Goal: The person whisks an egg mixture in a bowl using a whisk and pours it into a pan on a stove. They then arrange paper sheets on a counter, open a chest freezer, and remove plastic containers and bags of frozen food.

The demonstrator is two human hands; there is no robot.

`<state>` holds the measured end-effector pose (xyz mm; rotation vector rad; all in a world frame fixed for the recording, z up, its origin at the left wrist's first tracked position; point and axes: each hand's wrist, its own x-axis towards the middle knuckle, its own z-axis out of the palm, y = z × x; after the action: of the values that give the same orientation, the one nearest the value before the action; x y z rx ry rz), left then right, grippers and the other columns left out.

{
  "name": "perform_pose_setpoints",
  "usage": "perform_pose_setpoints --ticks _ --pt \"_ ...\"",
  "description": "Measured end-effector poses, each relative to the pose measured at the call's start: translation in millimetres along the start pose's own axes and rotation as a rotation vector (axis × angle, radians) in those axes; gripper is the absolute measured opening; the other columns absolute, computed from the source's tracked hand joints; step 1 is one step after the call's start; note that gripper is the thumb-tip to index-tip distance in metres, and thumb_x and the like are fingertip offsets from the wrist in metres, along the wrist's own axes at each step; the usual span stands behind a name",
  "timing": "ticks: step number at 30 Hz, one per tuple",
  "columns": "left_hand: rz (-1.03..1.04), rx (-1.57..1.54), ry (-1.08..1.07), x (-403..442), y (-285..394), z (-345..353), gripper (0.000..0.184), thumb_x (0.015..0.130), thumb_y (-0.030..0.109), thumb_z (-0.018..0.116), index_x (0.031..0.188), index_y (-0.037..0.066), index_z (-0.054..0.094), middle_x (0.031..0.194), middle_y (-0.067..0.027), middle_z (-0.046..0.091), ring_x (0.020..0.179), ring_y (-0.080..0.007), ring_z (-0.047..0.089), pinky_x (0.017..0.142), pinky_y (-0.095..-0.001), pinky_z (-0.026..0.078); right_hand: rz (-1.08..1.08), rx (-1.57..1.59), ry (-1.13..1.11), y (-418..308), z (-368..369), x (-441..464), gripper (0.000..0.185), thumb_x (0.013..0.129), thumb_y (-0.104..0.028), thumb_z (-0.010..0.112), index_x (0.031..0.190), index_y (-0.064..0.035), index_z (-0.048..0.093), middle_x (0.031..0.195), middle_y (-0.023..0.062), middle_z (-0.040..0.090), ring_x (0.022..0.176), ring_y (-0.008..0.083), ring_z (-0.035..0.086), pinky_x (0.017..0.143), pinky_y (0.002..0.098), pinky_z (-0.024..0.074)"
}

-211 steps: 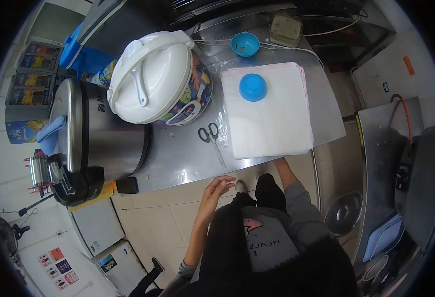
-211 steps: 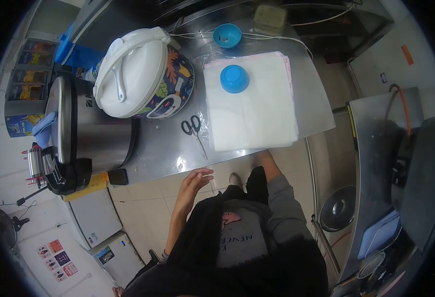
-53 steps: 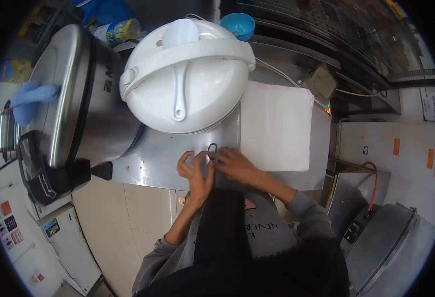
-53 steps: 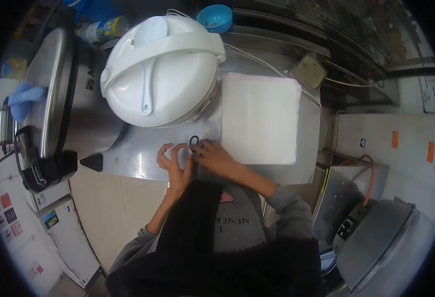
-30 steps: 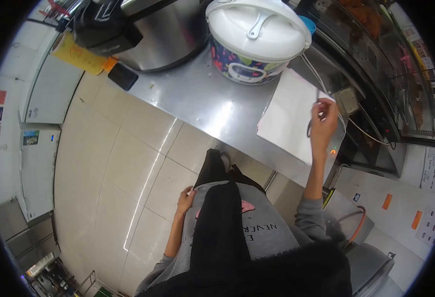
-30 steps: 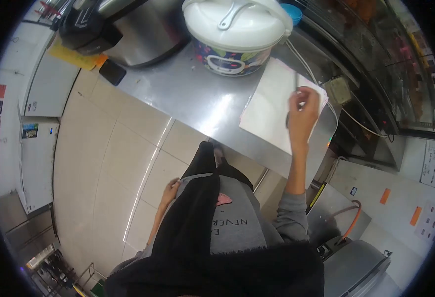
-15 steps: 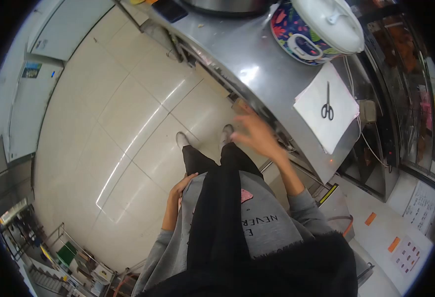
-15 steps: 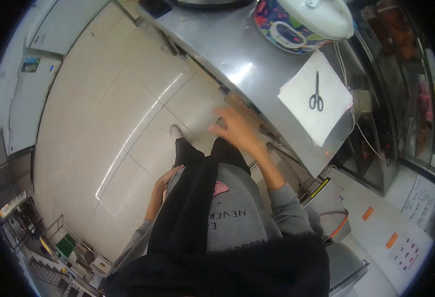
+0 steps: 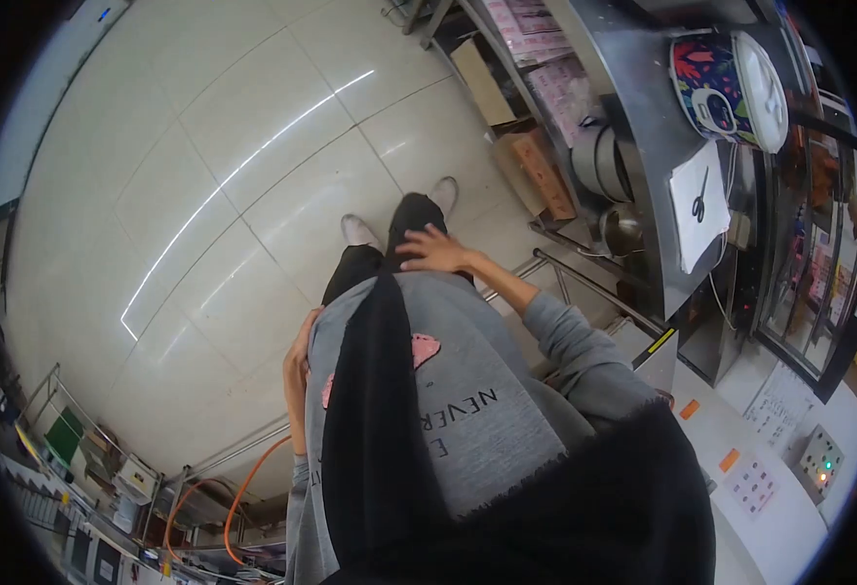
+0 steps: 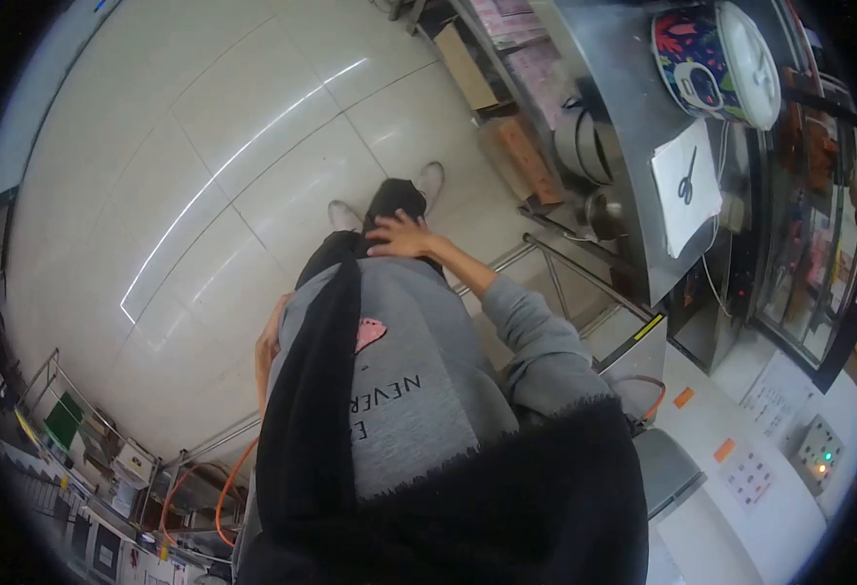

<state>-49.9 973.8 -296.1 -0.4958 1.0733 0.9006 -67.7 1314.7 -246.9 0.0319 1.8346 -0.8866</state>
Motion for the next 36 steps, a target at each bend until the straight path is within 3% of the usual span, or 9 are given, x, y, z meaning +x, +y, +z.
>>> perform_pose_setpoints --ticks 2,4,8,12,16,20,23,27,36 --pt "0.002 -0.007 -0.002 -12.8 -5.1 -29.5 0.073 0.080 0.051 0.049 0.123 -0.001 0.023 0.121 -0.0171 0.037 0.099 -0.0248 0.044 0.081 -0.0345 0.042 -0.024 -0.032 0.140 -11.9 -3.6 6.6 0.071 0.080 -0.059 0.043 0.134 -0.0148 0.031 0.139 0.0129 0.025 0.131 0.0315 0.013 0.104 0.0507 0.0112" --pt "0.021 -0.012 -0.010 -24.1 -2.7 -55.9 0.069 0.081 0.051 0.048 0.121 -0.002 0.027 0.119 -0.0165 0.041 0.095 -0.0240 0.047 0.078 -0.0340 0.044 -0.141 0.550 0.149 -4.5 -0.2 20.5 0.069 0.082 -0.056 0.043 0.135 -0.0136 0.029 0.140 0.0150 0.023 0.131 0.0289 0.015 0.105 0.0432 0.0128" --pt "0.041 -0.037 -0.052 -39.9 9.5 -96.9 0.061 0.084 0.049 0.046 0.117 -0.002 0.036 0.113 -0.0153 0.048 0.087 -0.0225 0.053 0.073 -0.0329 0.048 -0.006 0.758 0.133 -25.2 -14.8 14.6 0.074 0.081 -0.054 0.047 0.134 -0.0065 0.028 0.138 0.0117 0.027 0.128 0.0235 0.023 0.104 0.0358 0.0180" --pt "0.037 -0.060 -0.101 -50.4 26.7 -146.5 0.056 0.086 0.047 0.044 0.113 -0.003 0.045 0.108 -0.0142 0.054 0.079 -0.0210 0.059 0.067 -0.0318 0.052 0.219 1.271 -0.164 -58.0 -33.3 22.2 0.080 0.078 -0.063 0.043 0.132 -0.0052 0.032 0.135 0.0134 0.033 0.123 0.0227 0.033 0.100 0.0367 0.0294" --pt "0.071 -0.103 -0.037 -66.3 50.2 -195.2 0.054 0.087 0.046 0.043 0.111 -0.002 0.050 0.105 -0.0131 0.058 0.076 -0.0201 0.061 0.065 -0.0315 0.054 0.371 1.238 -0.418 -70.3 -61.1 59.0 0.095 0.069 -0.077 0.036 0.134 -0.0082 0.028 0.140 0.0103 0.025 0.126 0.0225 0.028 0.101 0.0403 0.0275" --pt "0.126 -0.167 0.133 -94.7 77.5 -247.3 0.053 0.087 0.045 0.043 0.111 -0.001 0.051 0.105 -0.0122 0.058 0.077 -0.0200 0.061 0.066 -0.0320 0.053 0.361 1.204 -0.378 -161.4 -147.3 98.9 0.095 0.069 -0.077 0.037 0.135 -0.0097 0.025 0.140 0.0098 0.023 0.126 0.0229 0.028 0.101 0.0402 0.0274" --pt "0.179 -0.195 0.254 -108.3 108.2 -289.6 0.052 0.087 0.045 0.044 0.111 0.000 0.051 0.105 -0.0115 0.058 0.078 -0.0200 0.060 0.066 -0.0324 0.052 0.357 1.184 -0.371 -204.4 -207.5 148.3 0.090 0.070 -0.073 0.042 0.132 -0.0089 0.033 0.137 0.0110 0.031 0.123 0.0244 0.033 0.098 0.0404 0.0316" --pt "0.233 -0.218 0.346 -123.1 158.0 -334.4 0.051 0.087 0.045 0.044 0.110 0.001 0.052 0.105 -0.0105 0.058 0.079 -0.0199 0.060 0.067 -0.0329 0.051 0.384 1.261 -0.071 -239.9 -247.5 226.6 0.062 0.078 -0.054 0.050 0.116 -0.0058 0.050 0.115 0.0108 0.054 0.103 0.0220 0.052 0.087 0.0387 0.0417" --pt "0.338 -0.140 0.449 -147.5 295.9 -464.0 0.048 0.086 0.045 0.044 0.109 0.003 0.053 0.104 -0.0084 0.059 0.082 -0.0196 0.059 0.069 -0.0341 0.049 0.348 1.330 0.050 -274.6 -295.3 316.6 0.056 0.081 -0.048 0.048 0.116 -0.0039 0.050 0.108 0.0144 0.056 0.098 0.0250 0.054 0.084 0.0359 0.0438"
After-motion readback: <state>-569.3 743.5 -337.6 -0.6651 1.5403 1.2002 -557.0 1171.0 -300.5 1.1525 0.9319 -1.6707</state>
